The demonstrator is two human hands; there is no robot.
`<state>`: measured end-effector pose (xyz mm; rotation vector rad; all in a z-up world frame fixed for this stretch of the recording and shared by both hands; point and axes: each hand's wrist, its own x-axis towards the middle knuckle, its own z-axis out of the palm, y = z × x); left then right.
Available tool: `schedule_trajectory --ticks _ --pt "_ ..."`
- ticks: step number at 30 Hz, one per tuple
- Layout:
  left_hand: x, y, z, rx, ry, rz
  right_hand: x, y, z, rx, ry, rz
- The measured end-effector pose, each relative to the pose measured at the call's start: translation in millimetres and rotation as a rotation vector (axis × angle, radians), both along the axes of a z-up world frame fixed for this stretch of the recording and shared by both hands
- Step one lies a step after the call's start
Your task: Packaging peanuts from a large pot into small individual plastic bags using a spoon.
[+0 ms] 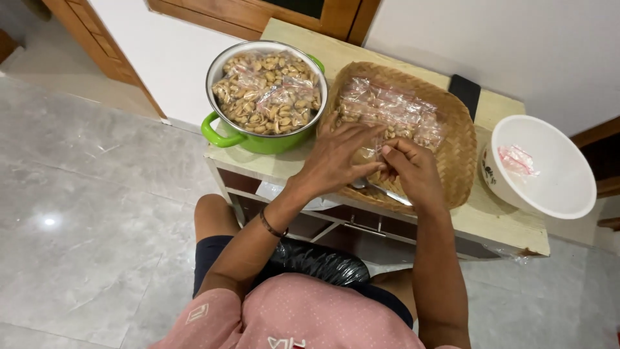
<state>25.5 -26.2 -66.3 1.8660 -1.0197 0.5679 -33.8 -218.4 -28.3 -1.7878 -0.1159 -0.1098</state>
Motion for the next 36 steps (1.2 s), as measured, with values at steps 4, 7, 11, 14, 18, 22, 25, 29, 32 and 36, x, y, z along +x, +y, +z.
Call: schedule_trajectory --ticks 4,7,11,14,18,22,25,29,32,36 --pt "-0.8 0.8 3.2 -0.008 -0.004 -0.027 -3.0 5.3 4.6 0.035 -0.006 0.021" --pt "-6.4 3.1 12.1 -0.011 0.028 -0.066 -1.5 4.9 1.9 0.04 -0.037 0.002" --pt "-15.9 5.6 23.2 0.031 -0.038 0.002 -1.6 3.8 -1.1 -0.014 -0.055 -0.066" --pt "-19.0 5.3 27.3 0.061 -0.09 0.079 -6.2 11.7 7.0 -0.077 -0.058 -0.107" --pt "-14.3 1.5 19.9 0.072 -0.137 0.109 -5.5 12.7 5.0 -0.117 -0.087 -0.13" --pt "-13.5 2.8 18.3 0.05 -0.141 0.096 -7.3 13.6 8.0 -0.157 -0.114 -0.139" --pt "-12.9 3.6 16.7 0.041 -0.152 0.096 -7.7 13.7 7.8 -0.149 -0.125 -0.162" --pt "-12.9 4.8 17.4 0.034 -0.133 0.062 -6.5 9.5 6.2 -0.105 -0.102 -0.132" --pt "-14.2 5.1 20.0 0.019 -0.127 0.057 -4.7 6.7 6.8 -0.12 -0.089 -0.101" --pt "-14.9 7.8 22.9 -0.049 -0.035 0.058 -3.0 -2.1 20.0 -0.217 -0.066 -0.028"
